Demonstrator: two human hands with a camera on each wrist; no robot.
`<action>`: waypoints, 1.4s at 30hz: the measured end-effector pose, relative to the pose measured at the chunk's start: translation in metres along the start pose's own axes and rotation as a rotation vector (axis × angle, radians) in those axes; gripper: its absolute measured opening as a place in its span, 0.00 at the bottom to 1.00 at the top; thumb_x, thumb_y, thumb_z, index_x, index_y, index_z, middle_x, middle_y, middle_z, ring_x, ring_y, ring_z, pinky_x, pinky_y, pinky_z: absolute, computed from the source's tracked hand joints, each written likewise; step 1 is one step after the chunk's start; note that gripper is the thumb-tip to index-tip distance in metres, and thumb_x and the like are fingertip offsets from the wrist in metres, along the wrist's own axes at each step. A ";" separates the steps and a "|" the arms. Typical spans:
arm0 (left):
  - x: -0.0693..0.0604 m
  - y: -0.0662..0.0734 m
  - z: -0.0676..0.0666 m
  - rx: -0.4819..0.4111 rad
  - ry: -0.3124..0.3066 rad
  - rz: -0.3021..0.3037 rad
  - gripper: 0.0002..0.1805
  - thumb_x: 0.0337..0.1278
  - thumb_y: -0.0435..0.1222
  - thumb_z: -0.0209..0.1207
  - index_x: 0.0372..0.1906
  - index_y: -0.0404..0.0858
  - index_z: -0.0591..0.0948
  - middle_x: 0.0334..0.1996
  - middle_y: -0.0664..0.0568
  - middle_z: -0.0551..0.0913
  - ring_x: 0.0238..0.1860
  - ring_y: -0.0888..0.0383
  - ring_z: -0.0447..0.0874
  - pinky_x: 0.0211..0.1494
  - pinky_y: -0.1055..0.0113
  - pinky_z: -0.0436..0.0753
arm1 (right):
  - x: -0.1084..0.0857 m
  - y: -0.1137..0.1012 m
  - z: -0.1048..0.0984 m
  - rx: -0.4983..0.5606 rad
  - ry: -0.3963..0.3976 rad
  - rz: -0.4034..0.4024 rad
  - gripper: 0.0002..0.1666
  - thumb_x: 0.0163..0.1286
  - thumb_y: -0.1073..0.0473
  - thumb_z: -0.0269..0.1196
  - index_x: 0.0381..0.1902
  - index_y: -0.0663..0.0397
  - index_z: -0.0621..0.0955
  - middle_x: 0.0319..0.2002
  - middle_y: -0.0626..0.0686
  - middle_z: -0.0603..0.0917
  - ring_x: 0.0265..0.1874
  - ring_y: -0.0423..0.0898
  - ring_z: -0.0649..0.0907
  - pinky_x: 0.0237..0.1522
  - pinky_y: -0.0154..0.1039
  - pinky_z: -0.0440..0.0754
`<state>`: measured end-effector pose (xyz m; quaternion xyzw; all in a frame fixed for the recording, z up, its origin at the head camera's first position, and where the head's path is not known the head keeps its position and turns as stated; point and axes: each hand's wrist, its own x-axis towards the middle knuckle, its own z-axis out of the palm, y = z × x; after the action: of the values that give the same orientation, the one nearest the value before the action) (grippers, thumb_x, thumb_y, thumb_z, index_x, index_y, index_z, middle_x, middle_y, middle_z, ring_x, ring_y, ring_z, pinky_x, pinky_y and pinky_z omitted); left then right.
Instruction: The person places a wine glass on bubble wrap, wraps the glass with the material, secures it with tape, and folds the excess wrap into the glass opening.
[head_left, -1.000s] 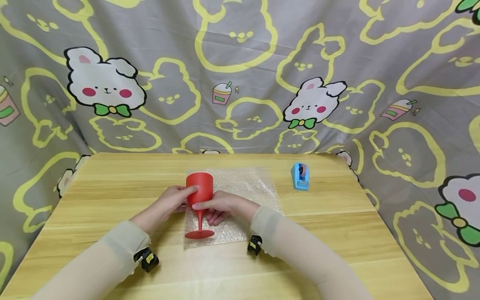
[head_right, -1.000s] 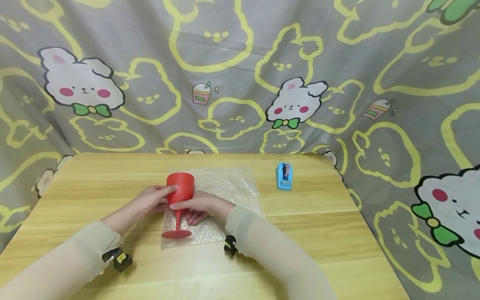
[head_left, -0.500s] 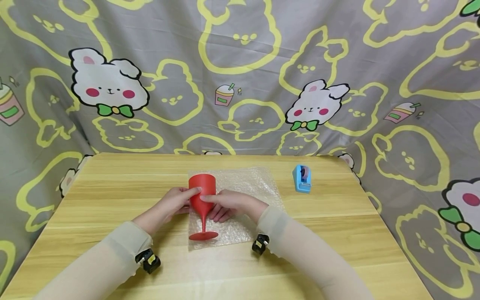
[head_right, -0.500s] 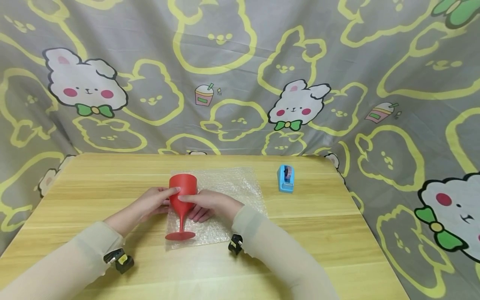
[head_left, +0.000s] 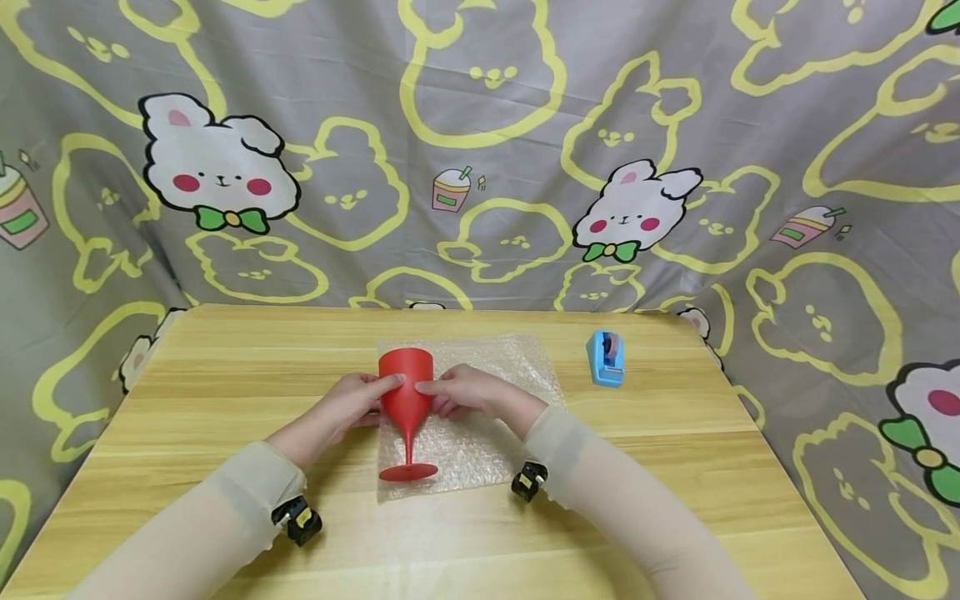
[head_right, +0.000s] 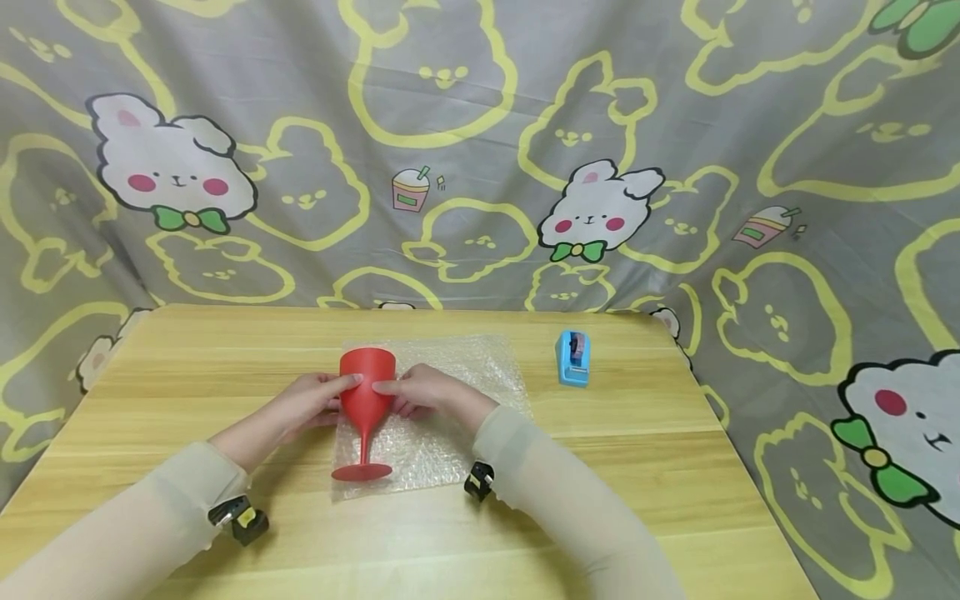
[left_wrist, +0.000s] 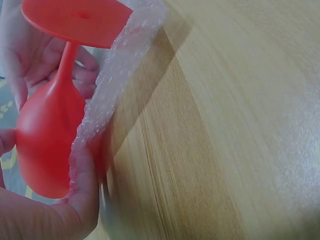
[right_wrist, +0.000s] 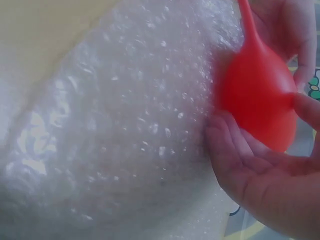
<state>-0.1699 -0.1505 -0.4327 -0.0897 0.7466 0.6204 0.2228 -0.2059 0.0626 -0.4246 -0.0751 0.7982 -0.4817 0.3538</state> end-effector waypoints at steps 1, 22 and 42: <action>0.001 0.000 0.000 0.002 0.002 -0.004 0.36 0.66 0.49 0.60 0.61 0.21 0.67 0.53 0.37 0.77 0.45 0.52 0.81 0.51 0.58 0.86 | 0.001 0.001 0.000 0.006 0.013 -0.003 0.25 0.72 0.47 0.62 0.44 0.68 0.82 0.38 0.61 0.87 0.35 0.50 0.85 0.44 0.42 0.86; -0.006 0.015 -0.011 0.183 -0.020 0.001 0.34 0.65 0.47 0.61 0.58 0.21 0.67 0.52 0.34 0.76 0.45 0.46 0.82 0.50 0.56 0.86 | 0.005 0.006 0.010 0.197 -0.046 -0.002 0.24 0.75 0.52 0.60 0.56 0.70 0.76 0.42 0.59 0.86 0.45 0.52 0.86 0.50 0.44 0.85; -0.007 0.017 -0.006 0.288 0.028 0.031 0.32 0.63 0.49 0.63 0.51 0.22 0.72 0.46 0.36 0.80 0.39 0.49 0.84 0.43 0.58 0.87 | 0.004 0.007 0.007 -0.012 0.173 -0.154 0.30 0.65 0.53 0.70 0.56 0.68 0.77 0.39 0.53 0.86 0.38 0.45 0.84 0.44 0.41 0.84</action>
<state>-0.1723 -0.1534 -0.4137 -0.0538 0.8324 0.5088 0.2131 -0.2029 0.0592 -0.4349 -0.0966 0.8206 -0.5072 0.2450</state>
